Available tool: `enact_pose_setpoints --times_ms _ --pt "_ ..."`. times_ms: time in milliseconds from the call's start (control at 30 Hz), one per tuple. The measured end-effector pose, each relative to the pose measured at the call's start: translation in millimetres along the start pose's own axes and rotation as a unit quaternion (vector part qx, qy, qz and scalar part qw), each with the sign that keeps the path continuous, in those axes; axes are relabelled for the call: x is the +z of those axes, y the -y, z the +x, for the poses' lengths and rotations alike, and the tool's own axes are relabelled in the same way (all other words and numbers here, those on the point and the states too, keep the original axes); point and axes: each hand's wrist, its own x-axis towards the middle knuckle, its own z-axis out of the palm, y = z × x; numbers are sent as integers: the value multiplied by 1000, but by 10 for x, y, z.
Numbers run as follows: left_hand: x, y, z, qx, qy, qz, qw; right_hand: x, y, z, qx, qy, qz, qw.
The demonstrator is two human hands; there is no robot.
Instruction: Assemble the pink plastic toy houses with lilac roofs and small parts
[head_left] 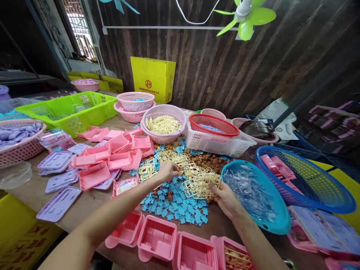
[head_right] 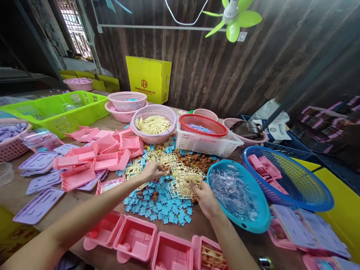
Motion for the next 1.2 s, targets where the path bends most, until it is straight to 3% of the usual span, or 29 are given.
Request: enact_pose_setpoints --times_ms 167,233,333,400,467,567,700,833,967,1200 --pt "-75 -51 -438 20 56 -74 995 426 -74 46 -1 82 58 995" --pt "-160 102 -611 -7 40 -61 997 558 -99 46 -9 94 27 995" --pt "-375 532 -862 -97 -36 11 995 660 -95 -8 -52 102 -77 990" --pt "-493 832 -1022 -157 -73 75 982 732 -63 -82 -88 131 -143 977" --pt "-533 1052 -1149 -190 -74 123 971 856 -24 -177 -124 165 -195 959" --pt "-468 1200 -1250 -194 -53 160 966 1117 10 -329 -193 187 -258 928" --pt "-377 1240 -1303 -172 -63 175 967 1382 -2 -473 -278 203 -297 891" --pt "-408 1303 -1344 -166 -73 164 970 1434 -11 -539 -319 199 -318 870" --pt "-403 1353 -1357 -167 -78 145 972 1413 -7 -568 -321 182 -319 873" --pt "-417 1376 -1346 -157 -140 65 975 1366 -72 -593 -359 165 -318 862"
